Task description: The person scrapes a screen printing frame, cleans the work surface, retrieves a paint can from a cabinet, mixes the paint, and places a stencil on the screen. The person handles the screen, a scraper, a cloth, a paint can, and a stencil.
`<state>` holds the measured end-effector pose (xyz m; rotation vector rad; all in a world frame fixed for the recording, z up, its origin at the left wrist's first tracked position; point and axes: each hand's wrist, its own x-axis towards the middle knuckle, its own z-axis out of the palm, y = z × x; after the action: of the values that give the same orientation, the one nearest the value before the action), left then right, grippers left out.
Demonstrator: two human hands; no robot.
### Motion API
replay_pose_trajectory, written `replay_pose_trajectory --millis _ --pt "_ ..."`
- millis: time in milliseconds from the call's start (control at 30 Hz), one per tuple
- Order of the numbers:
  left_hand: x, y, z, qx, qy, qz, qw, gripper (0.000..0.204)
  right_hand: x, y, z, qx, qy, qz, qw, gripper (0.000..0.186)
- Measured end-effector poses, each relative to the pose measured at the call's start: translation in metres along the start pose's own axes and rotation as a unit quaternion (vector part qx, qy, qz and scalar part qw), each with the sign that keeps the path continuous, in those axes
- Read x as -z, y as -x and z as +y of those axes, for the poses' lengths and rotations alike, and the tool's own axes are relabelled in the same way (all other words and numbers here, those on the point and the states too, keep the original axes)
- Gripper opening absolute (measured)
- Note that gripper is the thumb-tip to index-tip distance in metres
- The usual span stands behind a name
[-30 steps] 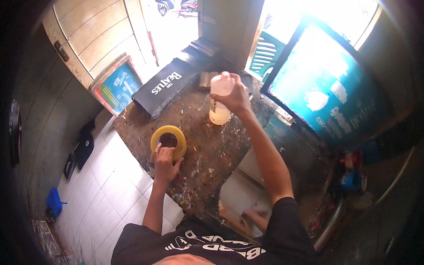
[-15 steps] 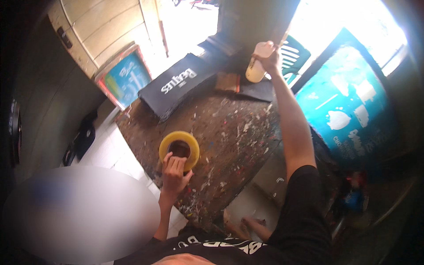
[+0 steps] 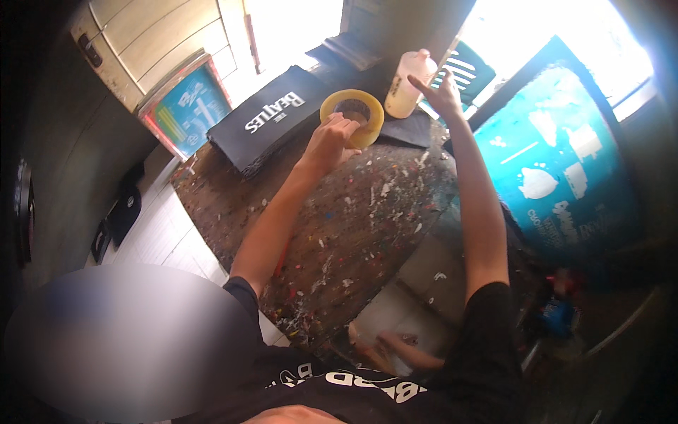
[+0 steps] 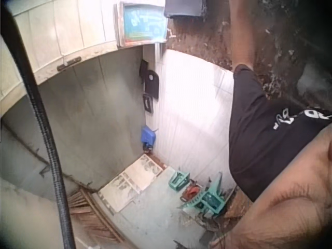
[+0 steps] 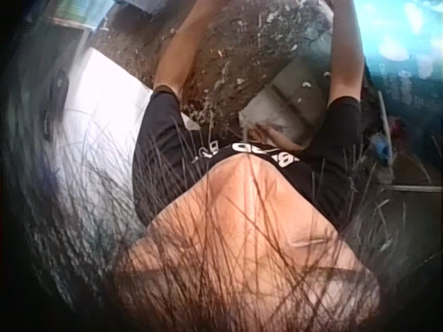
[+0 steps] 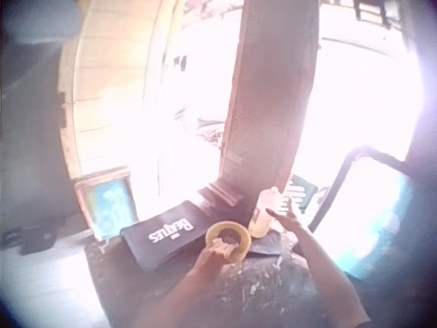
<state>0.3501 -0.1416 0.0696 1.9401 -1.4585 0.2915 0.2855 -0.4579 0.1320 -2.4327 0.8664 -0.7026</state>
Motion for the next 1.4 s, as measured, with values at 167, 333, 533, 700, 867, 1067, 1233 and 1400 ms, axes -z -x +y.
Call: replay_pose_trajectory --millis 167,333,533,700,867,1067,1233,1400 --pt "-0.04 -0.047 -0.02 0.007 -0.035 -0.032 0.999 0.056 0.058 0.109 0.029 0.065 -0.137 -0.015 0.988 0.078" --pt "-0.065 -0.066 -0.048 0.002 -0.048 -0.047 0.998 0.059 0.11 0.261 0.054 -0.056 -0.234 -0.032 0.97 0.049" --pt "-0.068 -0.068 -0.057 -0.001 -0.119 -0.09 0.989 0.076 0.152 0.411 0.057 -0.193 -0.276 -0.065 0.939 0.035" --pt "0.019 0.028 0.011 0.126 -0.231 -0.095 0.96 0.099 0.183 0.501 0.06 -0.248 -0.255 -0.002 0.935 0.035" --pt "0.091 0.189 0.074 0.487 -0.192 -0.225 0.822 0.136 0.191 0.538 0.06 -0.378 -0.27 0.086 0.881 0.031" --pt "0.083 0.201 0.079 0.384 -0.117 -0.042 0.915 0.107 0.174 0.539 0.061 -0.282 -0.354 0.073 0.889 0.031" --pt "0.047 0.052 0.036 0.196 -0.101 0.109 0.969 0.093 0.184 0.558 0.065 -0.327 -0.336 0.097 0.878 0.031" --pt "-0.007 -0.105 -0.024 0.212 -0.092 0.012 0.973 0.09 0.199 0.583 0.065 -0.381 -0.315 0.148 0.857 0.031"
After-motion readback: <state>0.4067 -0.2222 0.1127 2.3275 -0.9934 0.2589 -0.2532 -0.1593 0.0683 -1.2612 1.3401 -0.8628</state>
